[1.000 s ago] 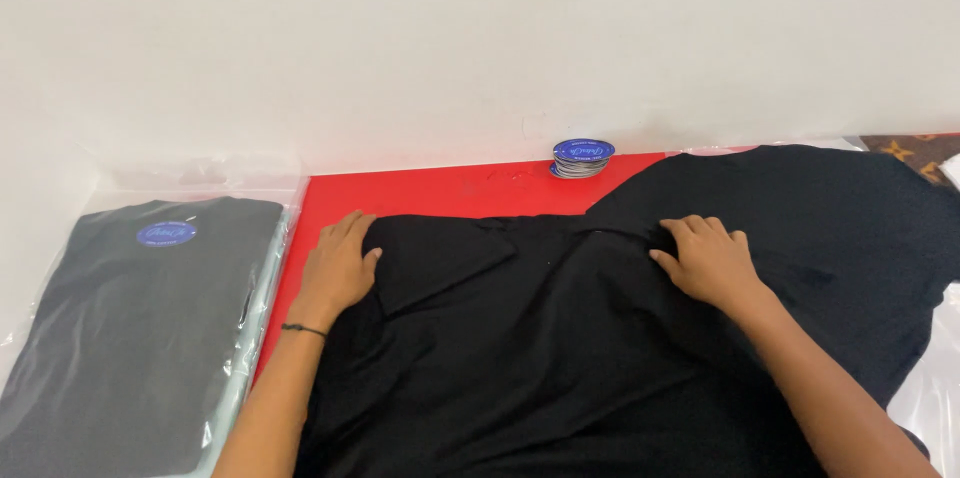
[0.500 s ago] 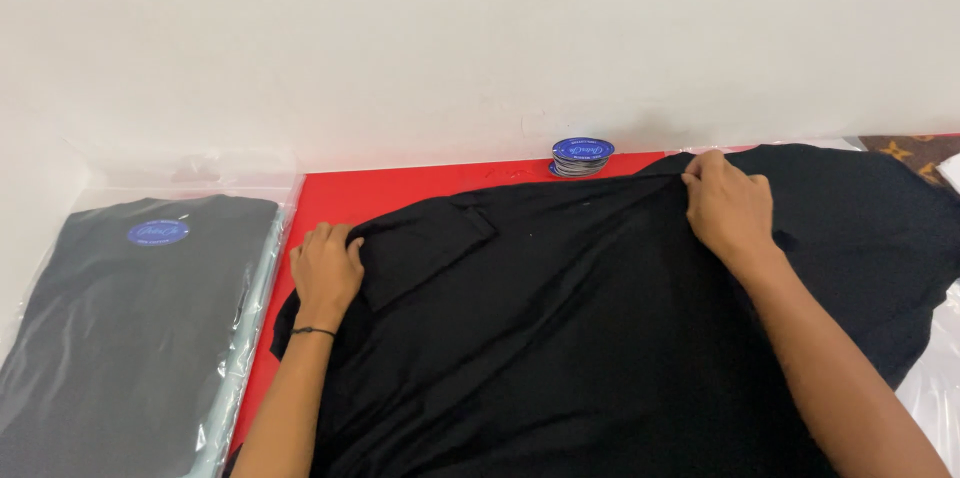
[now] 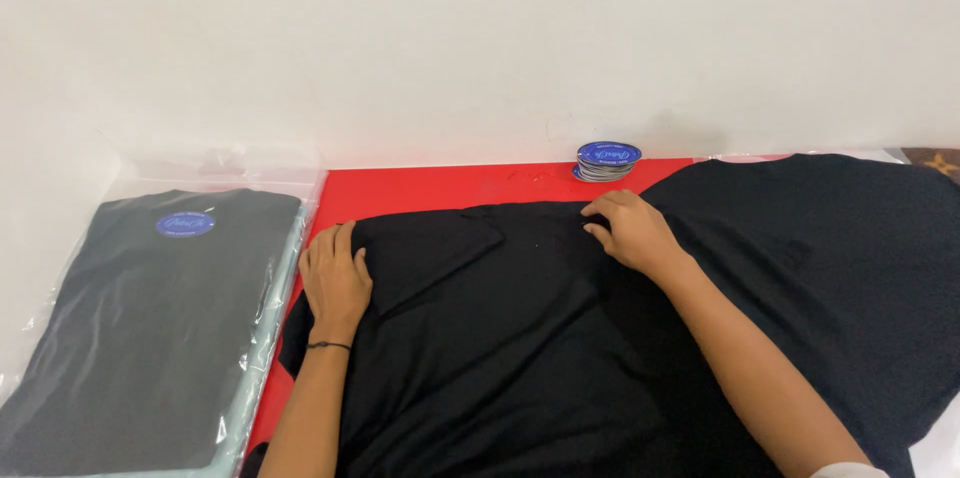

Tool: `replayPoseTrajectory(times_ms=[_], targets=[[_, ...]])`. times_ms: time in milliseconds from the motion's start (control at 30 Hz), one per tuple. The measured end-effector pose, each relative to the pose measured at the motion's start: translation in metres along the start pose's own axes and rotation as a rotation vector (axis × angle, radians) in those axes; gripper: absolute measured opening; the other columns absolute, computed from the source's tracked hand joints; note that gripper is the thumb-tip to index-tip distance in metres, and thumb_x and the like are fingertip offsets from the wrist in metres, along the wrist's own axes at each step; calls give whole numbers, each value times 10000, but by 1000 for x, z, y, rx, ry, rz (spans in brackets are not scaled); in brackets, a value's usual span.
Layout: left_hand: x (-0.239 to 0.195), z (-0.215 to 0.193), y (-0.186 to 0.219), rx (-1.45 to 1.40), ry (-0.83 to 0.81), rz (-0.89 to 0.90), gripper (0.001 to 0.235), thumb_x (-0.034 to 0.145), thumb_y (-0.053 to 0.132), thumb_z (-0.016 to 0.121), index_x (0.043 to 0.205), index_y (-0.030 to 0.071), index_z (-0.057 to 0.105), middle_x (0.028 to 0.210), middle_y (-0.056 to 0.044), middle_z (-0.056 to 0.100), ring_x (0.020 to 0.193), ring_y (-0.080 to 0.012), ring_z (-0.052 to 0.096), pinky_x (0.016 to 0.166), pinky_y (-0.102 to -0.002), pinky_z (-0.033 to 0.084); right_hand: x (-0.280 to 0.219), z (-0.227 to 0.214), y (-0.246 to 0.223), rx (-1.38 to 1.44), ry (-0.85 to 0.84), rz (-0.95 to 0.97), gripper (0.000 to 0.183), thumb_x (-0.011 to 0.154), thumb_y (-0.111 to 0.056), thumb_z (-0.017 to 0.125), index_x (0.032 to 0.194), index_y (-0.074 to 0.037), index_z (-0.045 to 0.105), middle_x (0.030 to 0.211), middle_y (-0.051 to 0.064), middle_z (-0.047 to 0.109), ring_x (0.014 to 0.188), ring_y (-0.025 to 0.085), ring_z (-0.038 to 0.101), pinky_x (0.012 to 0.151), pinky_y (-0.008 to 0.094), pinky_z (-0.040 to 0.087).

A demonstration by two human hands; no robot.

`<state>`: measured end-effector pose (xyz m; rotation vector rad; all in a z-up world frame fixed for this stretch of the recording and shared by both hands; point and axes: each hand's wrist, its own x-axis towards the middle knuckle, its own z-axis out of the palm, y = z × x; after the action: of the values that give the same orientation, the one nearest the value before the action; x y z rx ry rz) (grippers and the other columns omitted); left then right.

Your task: The person folds a black t-shirt on a red table, places it into a clear plastic bag, and seals the bag. They then unfold a second black t-shirt and smooth it out on the table.

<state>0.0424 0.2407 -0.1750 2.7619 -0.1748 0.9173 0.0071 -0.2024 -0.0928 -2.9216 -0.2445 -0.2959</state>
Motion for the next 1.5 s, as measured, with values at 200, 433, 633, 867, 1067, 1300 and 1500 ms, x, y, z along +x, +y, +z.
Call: replayPoseTrajectory(times_ms=[200, 433, 633, 867, 1067, 1300, 1500], targets=[[-2, 4, 0, 24, -8, -5, 451, 928, 189, 740, 1360, 160, 613, 1285, -53, 621, 1318, -241, 548, 1104, -466, 373, -1, 21, 14, 7, -10, -21, 240, 897, -223, 778, 1116, -127, 783, 1142, 51, 744, 1174, 231, 673, 1003, 335, 544], [-2, 6, -2, 23, -53, -21, 404, 954, 198, 715, 1347, 187, 624, 1277, -30, 623, 1325, -227, 544, 1110, -481, 364, 4, 29, 16, 16, 78, 40, 130, 900, -289, 782, 1018, -238, 802, 1020, -45, 772, 1036, 181, 724, 918, 314, 588], [-3, 4, -1, 9, -66, -27, 388, 955, 191, 715, 1335, 184, 632, 1265, -30, 627, 1321, -224, 545, 1109, -485, 364, 5, 34, 22, 269, 178, 148, 100, 879, -237, 799, 979, -243, 807, 931, -27, 804, 937, 196, 764, 822, 351, 614], [-2, 5, -2, 5, -95, -42, 340, 976, 193, 697, 1313, 185, 648, 1251, -20, 633, 1324, -210, 542, 1114, -479, 358, 3, 12, -12, 189, 252, -75, 82, 851, -297, 817, 921, -263, 790, 941, -60, 780, 971, 184, 726, 843, 337, 592], [-1, 0, 1, 0, -94, -40, 306, 987, 194, 686, 1291, 179, 660, 1243, -20, 628, 1316, -207, 544, 1109, -474, 361, 3, 2, -59, 161, 82, -113, 46, 869, -294, 807, 891, -260, 828, 879, -80, 789, 905, 164, 723, 797, 304, 595], [-2, 1, -1, 6, -102, -54, 290, 984, 203, 685, 1273, 193, 667, 1243, -18, 631, 1316, -205, 546, 1116, -474, 361, 5, 22, -61, 75, -27, -85, 62, 873, -297, 793, 911, -271, 834, 897, -92, 791, 917, 157, 715, 802, 294, 595], [-3, 3, -2, -2, -100, -41, 285, 982, 194, 683, 1267, 186, 669, 1241, -26, 626, 1315, -209, 542, 1123, -487, 348, 2, 20, -64, -15, -10, -122, 89, 921, -306, 739, 951, -237, 789, 882, -77, 759, 912, 151, 719, 789, 303, 611]])
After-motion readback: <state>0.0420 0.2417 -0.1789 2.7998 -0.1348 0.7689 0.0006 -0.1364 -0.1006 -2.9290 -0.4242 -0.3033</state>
